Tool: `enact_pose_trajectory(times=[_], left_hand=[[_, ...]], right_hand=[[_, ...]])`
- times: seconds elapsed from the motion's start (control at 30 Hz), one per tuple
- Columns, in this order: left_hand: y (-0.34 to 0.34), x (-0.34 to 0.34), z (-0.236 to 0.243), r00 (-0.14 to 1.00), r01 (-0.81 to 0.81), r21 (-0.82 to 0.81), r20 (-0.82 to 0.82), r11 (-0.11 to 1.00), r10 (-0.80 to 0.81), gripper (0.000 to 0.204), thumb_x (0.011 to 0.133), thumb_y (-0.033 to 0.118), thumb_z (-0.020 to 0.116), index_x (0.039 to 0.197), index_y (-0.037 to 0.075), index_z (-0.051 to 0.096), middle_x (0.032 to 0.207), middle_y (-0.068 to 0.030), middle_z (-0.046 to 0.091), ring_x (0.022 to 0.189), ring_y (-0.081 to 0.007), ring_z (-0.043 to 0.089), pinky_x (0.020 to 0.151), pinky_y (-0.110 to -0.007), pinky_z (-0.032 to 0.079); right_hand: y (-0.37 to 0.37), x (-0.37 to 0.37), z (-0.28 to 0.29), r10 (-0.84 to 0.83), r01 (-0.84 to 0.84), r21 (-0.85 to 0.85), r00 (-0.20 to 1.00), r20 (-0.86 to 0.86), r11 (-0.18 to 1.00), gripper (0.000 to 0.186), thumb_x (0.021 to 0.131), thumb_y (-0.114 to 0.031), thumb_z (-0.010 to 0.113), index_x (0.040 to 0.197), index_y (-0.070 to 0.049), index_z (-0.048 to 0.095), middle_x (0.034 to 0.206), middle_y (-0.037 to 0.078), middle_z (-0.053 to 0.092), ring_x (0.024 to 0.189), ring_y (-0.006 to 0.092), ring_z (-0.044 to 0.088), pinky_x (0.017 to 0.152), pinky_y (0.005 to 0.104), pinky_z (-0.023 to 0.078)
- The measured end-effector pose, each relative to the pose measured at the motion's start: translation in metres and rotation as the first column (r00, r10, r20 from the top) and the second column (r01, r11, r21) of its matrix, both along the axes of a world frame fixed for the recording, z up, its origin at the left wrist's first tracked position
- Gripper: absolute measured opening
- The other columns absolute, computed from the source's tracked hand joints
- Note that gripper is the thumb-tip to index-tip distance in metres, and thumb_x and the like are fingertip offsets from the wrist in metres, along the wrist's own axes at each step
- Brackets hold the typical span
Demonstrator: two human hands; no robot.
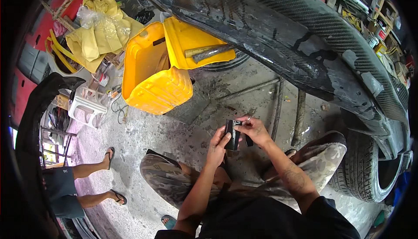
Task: Wet sanding a carbon fiber car component using a sanding block and water from a container.
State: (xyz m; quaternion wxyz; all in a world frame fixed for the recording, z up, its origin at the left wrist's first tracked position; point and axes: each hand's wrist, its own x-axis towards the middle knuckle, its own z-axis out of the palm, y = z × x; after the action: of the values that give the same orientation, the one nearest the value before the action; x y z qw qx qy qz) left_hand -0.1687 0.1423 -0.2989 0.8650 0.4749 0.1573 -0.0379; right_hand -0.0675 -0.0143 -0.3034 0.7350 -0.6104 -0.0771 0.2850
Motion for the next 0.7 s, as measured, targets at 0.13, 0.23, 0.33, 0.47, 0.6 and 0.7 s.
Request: enact_pose_trajectory(times=[0.13, 0.23, 0.33, 0.47, 0.6, 0.7], left_hand=[[0.009, -0.001, -0.015, 0.996, -0.033, 0.386, 0.092, 0.922, -0.003, 0.036, 0.098, 0.012, 0.058, 0.13, -0.001, 0.05, 0.118, -0.0085, 0.063, 0.097, -0.0146, 0.064, 0.084, -0.027, 0.051], [0.005, 0.003, -0.011, 0.991, -0.106, 0.361, 0.113, 0.927, 0.07, 0.036, 0.097, 0.014, 0.061, 0.129, -0.001, 0.053, 0.113, -0.0049, 0.063, 0.098, -0.009, 0.058, 0.086, -0.025, 0.047], [0.002, 0.003, -0.001, 0.988, -0.142, 0.257, 0.091, 0.956, 0.122, 0.034, 0.097, 0.012, 0.06, 0.128, 0.0, 0.055, 0.115, -0.0042, 0.063, 0.102, -0.0104, 0.059, 0.089, -0.027, 0.047], [0.006, 0.002, 0.0, 0.987, -0.158, 0.161, 0.066, 0.974, 0.149, 0.03, 0.097, 0.015, 0.06, 0.124, 0.002, 0.058, 0.109, -0.0031, 0.065, 0.097, -0.0102, 0.062, 0.083, -0.027, 0.05], [0.016, -0.003, -0.012, 0.989, -0.133, -0.126, -0.089, 0.983, 0.122, 0.028, 0.098, 0.021, 0.059, 0.119, 0.003, 0.061, 0.104, -0.002, 0.067, 0.092, -0.0105, 0.063, 0.08, -0.027, 0.05], [0.013, -0.004, -0.018, 0.986, -0.13, -0.125, -0.122, 0.984, 0.115, 0.031, 0.1, 0.027, 0.057, 0.118, 0.003, 0.062, 0.102, -0.002, 0.067, 0.09, -0.0122, 0.064, 0.079, -0.027, 0.051]], right_hand=[[0.005, -0.001, -0.003, -0.026, 0.033, -0.065, 0.994, 0.11, 0.997, 0.037, 0.08, -0.008, 0.08, 0.112, 0.002, 0.064, 0.085, 0.007, 0.067, 0.071, 0.0108, 0.062, 0.06, 0.0269, 0.054], [0.003, 0.002, 0.001, 0.007, -0.002, -0.066, 0.997, 0.077, 0.998, 0.039, 0.079, -0.011, 0.081, 0.111, 0.004, 0.064, 0.082, 0.006, 0.067, 0.074, 0.0114, 0.063, 0.062, 0.0256, 0.054], [0.006, -0.001, 0.004, -0.052, 0.05, 0.051, 0.998, 0.034, 0.997, 0.036, 0.081, -0.011, 0.08, 0.109, 0.004, 0.064, 0.085, 0.008, 0.067, 0.077, 0.0131, 0.065, 0.066, 0.0268, 0.056], [0.007, -0.004, -0.002, -0.067, 0.098, 0.159, 0.979, -0.192, 0.982, 0.031, 0.082, -0.01, 0.079, 0.104, 0.004, 0.064, 0.09, 0.01, 0.067, 0.079, 0.0155, 0.066, 0.071, 0.0293, 0.059], [0.01, -0.001, -0.007, 0.031, -0.026, 0.05, 0.995, -0.1, 0.998, 0.027, 0.083, -0.01, 0.078, 0.101, 0.004, 0.064, 0.095, 0.011, 0.066, 0.079, 0.0163, 0.067, 0.071, 0.0292, 0.059], [0.009, -0.003, -0.007, 0.01, -0.008, 0.027, 0.997, -0.083, 1.0, 0.023, 0.082, -0.009, 0.078, 0.095, 0.005, 0.064, 0.105, 0.012, 0.066, 0.078, 0.0152, 0.066, 0.071, 0.0288, 0.059]])
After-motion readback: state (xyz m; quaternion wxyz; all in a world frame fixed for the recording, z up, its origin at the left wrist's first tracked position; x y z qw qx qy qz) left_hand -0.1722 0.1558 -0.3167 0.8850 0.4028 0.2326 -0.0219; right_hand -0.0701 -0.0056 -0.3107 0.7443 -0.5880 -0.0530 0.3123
